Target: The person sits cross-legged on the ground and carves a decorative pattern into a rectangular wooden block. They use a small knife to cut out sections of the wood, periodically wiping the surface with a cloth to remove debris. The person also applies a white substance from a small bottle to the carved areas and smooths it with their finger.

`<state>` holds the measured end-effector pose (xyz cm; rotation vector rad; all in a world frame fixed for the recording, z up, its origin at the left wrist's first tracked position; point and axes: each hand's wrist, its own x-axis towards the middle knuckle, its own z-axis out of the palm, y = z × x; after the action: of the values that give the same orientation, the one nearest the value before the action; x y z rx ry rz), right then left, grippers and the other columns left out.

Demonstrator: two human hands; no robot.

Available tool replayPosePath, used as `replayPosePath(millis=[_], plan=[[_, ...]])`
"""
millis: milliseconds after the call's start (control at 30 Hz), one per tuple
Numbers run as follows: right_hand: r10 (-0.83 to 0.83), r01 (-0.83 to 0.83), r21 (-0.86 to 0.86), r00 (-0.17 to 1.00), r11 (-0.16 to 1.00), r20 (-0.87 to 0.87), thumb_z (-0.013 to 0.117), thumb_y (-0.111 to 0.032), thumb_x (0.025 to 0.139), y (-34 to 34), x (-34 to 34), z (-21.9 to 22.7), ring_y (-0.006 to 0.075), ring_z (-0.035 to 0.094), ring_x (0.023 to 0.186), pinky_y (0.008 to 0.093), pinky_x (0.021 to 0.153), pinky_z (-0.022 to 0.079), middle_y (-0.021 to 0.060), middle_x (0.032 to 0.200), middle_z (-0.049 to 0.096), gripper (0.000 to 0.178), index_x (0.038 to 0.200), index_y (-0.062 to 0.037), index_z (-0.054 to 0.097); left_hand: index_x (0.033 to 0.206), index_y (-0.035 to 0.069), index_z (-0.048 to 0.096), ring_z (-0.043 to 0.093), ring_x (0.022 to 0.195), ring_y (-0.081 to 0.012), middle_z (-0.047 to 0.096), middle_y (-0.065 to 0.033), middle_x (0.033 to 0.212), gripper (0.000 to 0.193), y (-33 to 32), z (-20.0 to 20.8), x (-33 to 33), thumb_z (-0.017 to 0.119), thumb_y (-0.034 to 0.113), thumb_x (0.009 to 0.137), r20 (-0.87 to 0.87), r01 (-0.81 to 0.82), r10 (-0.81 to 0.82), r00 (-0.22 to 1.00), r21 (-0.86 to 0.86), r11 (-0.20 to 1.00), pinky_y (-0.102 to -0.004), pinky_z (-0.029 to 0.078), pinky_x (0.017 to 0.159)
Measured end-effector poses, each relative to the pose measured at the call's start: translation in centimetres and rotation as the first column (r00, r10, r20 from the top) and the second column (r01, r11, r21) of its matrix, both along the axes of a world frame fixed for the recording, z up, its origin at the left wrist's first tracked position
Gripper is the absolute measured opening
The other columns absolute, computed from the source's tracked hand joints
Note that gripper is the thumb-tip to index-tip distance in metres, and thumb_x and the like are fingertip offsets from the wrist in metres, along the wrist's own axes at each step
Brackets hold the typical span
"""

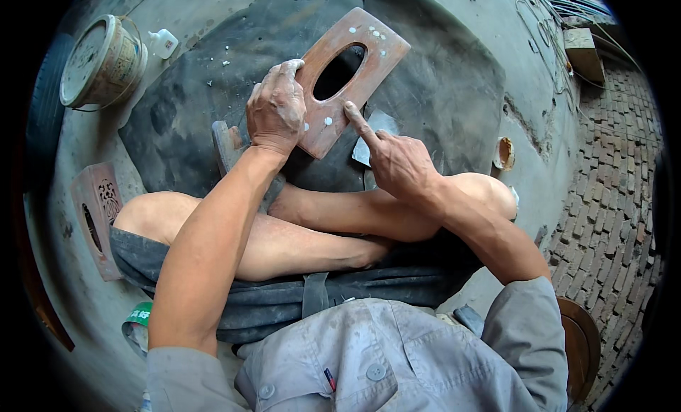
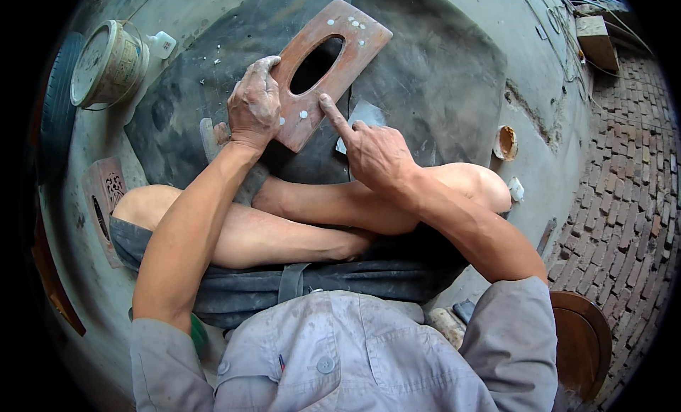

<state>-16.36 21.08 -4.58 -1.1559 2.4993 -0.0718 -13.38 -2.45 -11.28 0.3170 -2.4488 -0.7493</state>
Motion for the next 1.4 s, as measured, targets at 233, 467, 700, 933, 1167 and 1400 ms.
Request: replayPosePath(millis=[233,467,700,933,1167,1400], plan=[[0.05,-0.052,-0.031,0.998,0.998,-0.045,0.06,-0.008,0.094,-1.6,-0.2,-0.1,0.0373,0.073,0.079,0.0491,0.068,0.057,0.0188,0.089,0.071,0.093,0.173,-0.0135,0.011,0.123,0.011,0.068,0.072,0.106,-0.036,0.074,-0.0118,0.119,0.028,-0.1,0.1,-0.1,0.058,0.008,0.097,-0.003,0.001,-0.001,1.0,0.007,1.0,-0.0458,0.057,0.092],[-0.065,0.074,-0.259,0.997,0.963,0.041,0.062,-0.007,0.091,-0.3,0.4,0.3,0.0395,0.071,0.074,0.0527,0.066,0.055,0.0213,0.089,0.072,0.098,0.173,-0.0102,0.008,0.123,0.011,0.067,0.072,0.107,-0.036,0.074,-0.012,0.118,0.029,0.0,0.1,-0.2,0.057,0.007,0.096,-0.009,-0.009,0.009,1.0,-0.002,1.0,-0.0457,0.057,0.092],[0.002,0.001,-0.048,0.998,0.999,0.063,0.061,0.0,0.087,-0.2,1.6,0.2,0.039,0.071,0.077,0.0492,0.065,0.053,0.0182,0.089,0.071,0.101,0.173,-0.0156,0.01,0.123,0.011,0.068,0.073,0.106,-0.0358,0.075,-0.0117,0.118,0.029,0.0,0.1,-0.1,0.058,0.007,0.096,-0.008,-0.001,0.001,1.0,0.006,1.0,-0.0457,0.058,0.092],[0.052,-0.057,-0.074,0.997,0.996,-0.059,0.059,-0.002,0.091,-1.7,0.9,0.0,0.0375,0.071,0.077,0.0477,0.064,0.054,0.0179,0.089,0.072,0.095,0.172,-0.0094,0.01,0.122,0.012,0.068,0.073,0.105,-0.0356,0.075,-0.0111,0.117,0.028,0.0,0.1,0.0,0.059,0.007,0.096,-0.014,-0.019,0.019,1.0,0.004,1.0,-0.0453,0.058,0.091],[-0.035,0.034,-0.196,0.999,0.98,0.001,0.059,-0.005,0.092,-1.2,2.7,1.4,0.0385,0.071,0.072,0.0482,0.065,0.055,0.0186,0.085,0.072,0.093,0.172,-0.0084,0.012,0.122,0.012,0.069,0.073,0.106,-0.0349,0.075,-0.0111,0.119,0.029,-0.1,0.3,0.0,0.059,0.007,0.095,0.01,-0.021,0.021,1.0,0.017,1.0,-0.045,0.058,0.093],[-0.031,0.026,0.059,0.996,0.998,0.08,0.058,-0.005,0.091,-1.5,3.9,1.6,0.0373,0.071,0.072,0.0491,0.064,0.054,0.0193,0.088,0.072,0.092,0.172,-0.0085,0.013,0.127,0.011,0.068,0.072,0.107,-0.0414,0.074,-0.0155,0.121,0.03,0.1,0.4,0.0,0.056,0.007,0.1,0.011,0.008,-0.009,1.0,0.044,0.999,-0.0484,0.059,0.091]])
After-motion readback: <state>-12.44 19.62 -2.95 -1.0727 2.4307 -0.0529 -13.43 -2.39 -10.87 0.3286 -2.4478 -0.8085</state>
